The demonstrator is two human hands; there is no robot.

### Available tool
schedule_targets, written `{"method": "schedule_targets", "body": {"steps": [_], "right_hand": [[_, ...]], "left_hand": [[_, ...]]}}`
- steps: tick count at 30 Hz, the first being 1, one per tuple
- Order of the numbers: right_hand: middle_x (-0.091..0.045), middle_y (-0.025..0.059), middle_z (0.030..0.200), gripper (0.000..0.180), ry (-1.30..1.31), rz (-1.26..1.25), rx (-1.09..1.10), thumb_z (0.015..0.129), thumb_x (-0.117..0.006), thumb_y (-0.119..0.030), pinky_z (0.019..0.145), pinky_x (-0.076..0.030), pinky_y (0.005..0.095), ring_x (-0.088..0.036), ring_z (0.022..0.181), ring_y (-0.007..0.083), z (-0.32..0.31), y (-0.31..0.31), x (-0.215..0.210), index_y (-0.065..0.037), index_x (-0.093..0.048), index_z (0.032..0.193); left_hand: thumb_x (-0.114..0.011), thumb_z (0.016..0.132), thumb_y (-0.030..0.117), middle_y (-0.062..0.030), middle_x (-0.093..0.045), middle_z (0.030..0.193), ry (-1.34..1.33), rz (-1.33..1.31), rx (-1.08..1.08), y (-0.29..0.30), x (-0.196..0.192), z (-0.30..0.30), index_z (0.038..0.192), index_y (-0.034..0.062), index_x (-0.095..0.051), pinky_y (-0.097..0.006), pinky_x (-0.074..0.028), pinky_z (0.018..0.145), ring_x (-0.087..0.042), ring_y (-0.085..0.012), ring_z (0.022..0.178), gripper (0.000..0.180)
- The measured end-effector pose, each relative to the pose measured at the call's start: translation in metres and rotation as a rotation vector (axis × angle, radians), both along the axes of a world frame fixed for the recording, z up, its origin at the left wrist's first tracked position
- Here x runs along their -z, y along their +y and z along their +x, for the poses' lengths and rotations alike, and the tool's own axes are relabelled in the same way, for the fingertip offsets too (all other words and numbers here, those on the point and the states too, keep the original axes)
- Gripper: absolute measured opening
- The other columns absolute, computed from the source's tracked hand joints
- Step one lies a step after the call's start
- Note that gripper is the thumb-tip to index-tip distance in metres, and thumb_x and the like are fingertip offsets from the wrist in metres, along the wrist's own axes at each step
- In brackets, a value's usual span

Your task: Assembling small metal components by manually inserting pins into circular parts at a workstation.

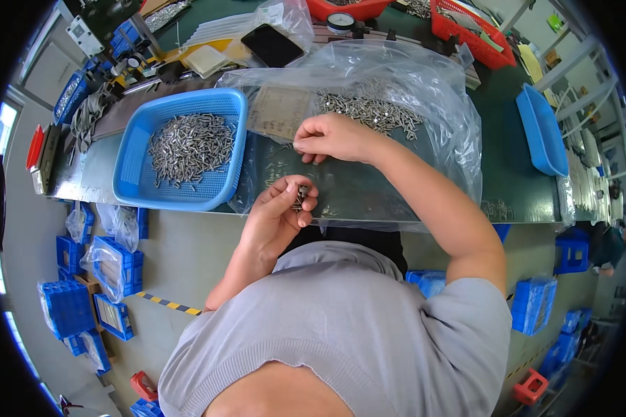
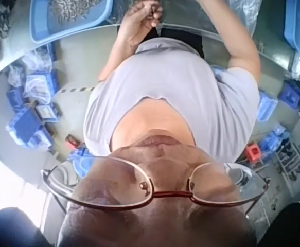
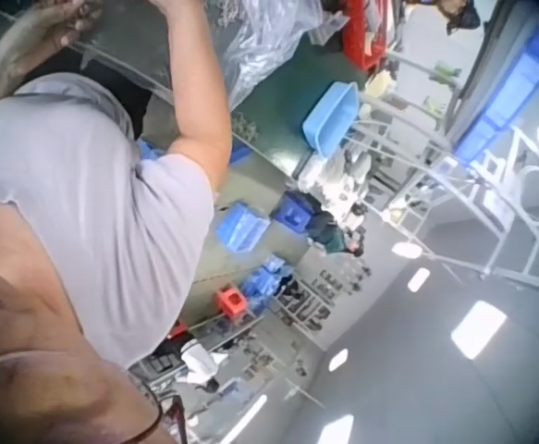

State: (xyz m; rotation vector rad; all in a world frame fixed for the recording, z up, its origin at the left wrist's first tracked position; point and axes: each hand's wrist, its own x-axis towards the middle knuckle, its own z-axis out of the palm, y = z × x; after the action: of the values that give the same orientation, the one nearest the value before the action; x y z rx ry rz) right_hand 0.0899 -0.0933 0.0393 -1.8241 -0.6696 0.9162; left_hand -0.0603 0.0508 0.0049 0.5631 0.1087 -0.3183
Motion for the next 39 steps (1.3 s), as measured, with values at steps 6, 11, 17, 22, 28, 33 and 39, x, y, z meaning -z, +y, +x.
{"method": "schedule_targets", "body": {"steps": [6, 11, 17, 22, 28, 33, 39], "right_hand": [[-0.063, 0.0064, 0.091, 0.021, 0.114, 0.293, 0.014, 0.091, -0.057, -0.021, 0.078, -0.049, 0.0258, -0.063, 0.087, 0.0148, 0.006, 0.017, 0.001, 0.000, -0.060, 0.095], [-0.063, 0.0041, 0.089, 0.019, 0.103, 0.364, 0.134, 0.089, -0.059, -0.020, 0.073, -0.048, 0.0238, -0.062, 0.080, 0.0118, 0.011, -0.011, -0.019, -0.001, -0.061, 0.093], [-0.059, 0.0054, 0.084, 0.010, -0.720, -0.011, 0.113, 0.075, -0.066, -0.009, 0.070, -0.048, 0.0304, -0.059, 0.080, 0.0208, 0.000, -0.036, -0.005, -0.006, -0.065, 0.084], [-0.057, 0.0045, 0.086, 0.015, -1.053, 0.015, 0.090, 0.070, -0.069, -0.011, 0.073, -0.047, 0.0353, -0.055, 0.086, 0.0246, -0.004, -0.025, 0.014, -0.008, -0.065, 0.084], [-0.055, 0.0040, 0.083, 0.014, -1.152, -0.022, 0.083, 0.068, -0.070, -0.013, 0.071, -0.047, 0.0356, -0.054, 0.082, 0.0245, 0.003, -0.031, 0.020, -0.009, -0.062, 0.079], [-0.055, 0.0051, 0.080, 0.013, -1.112, -0.021, 0.080, 0.070, -0.069, -0.014, 0.068, -0.046, 0.0369, -0.054, 0.080, 0.0257, 0.005, -0.045, 0.017, -0.007, -0.061, 0.078], [-0.063, 0.0038, 0.083, 0.007, -0.423, 0.145, 0.395, 0.088, -0.057, -0.010, 0.060, -0.045, 0.0246, -0.056, 0.066, 0.0104, 0.003, -0.055, -0.006, -0.005, -0.058, 0.084]], "left_hand": [[-0.050, 0.094, 0.015, -0.0109, -0.058, 0.095, 0.003, -0.028, 0.027, 0.001, -0.001, -0.001, 0.104, 0.0004, -0.055, -0.025, -0.045, 0.059, -0.053, -0.0143, 0.077, 0.018], [-0.050, 0.095, 0.015, -0.0102, -0.058, 0.095, 0.024, -0.015, 0.046, 0.002, -0.007, -0.001, 0.103, 0.0003, -0.054, -0.024, -0.046, 0.059, -0.053, -0.0131, 0.076, 0.017], [-0.052, 0.094, 0.015, -0.0099, -0.058, 0.094, 0.037, 0.026, 0.093, -0.003, -0.025, 0.010, 0.103, 0.0011, -0.054, -0.023, -0.047, 0.058, -0.054, -0.0119, 0.075, 0.017], [-0.053, 0.093, 0.014, -0.0096, -0.058, 0.093, 0.026, 0.057, 0.240, -0.015, -0.037, 0.021, 0.104, 0.0014, -0.055, -0.023, -0.047, 0.057, -0.055, -0.0118, 0.074, 0.017], [-0.053, 0.094, 0.014, -0.0095, -0.058, 0.093, 0.057, 0.062, 0.291, -0.024, -0.035, 0.040, 0.104, 0.0003, -0.054, -0.024, -0.047, 0.058, -0.054, -0.0114, 0.074, 0.017], [-0.055, 0.092, 0.016, -0.0129, -0.057, 0.095, 0.078, 0.088, 0.317, -0.036, -0.031, 0.058, 0.104, 0.0009, -0.055, -0.025, -0.045, 0.054, -0.052, -0.0139, 0.072, 0.019], [-0.055, 0.093, 0.015, -0.0097, -0.058, 0.094, 0.052, -0.046, 0.303, -0.037, -0.024, 0.074, 0.106, 0.0013, -0.055, -0.023, -0.046, 0.058, -0.054, -0.0117, 0.074, 0.019]]}}
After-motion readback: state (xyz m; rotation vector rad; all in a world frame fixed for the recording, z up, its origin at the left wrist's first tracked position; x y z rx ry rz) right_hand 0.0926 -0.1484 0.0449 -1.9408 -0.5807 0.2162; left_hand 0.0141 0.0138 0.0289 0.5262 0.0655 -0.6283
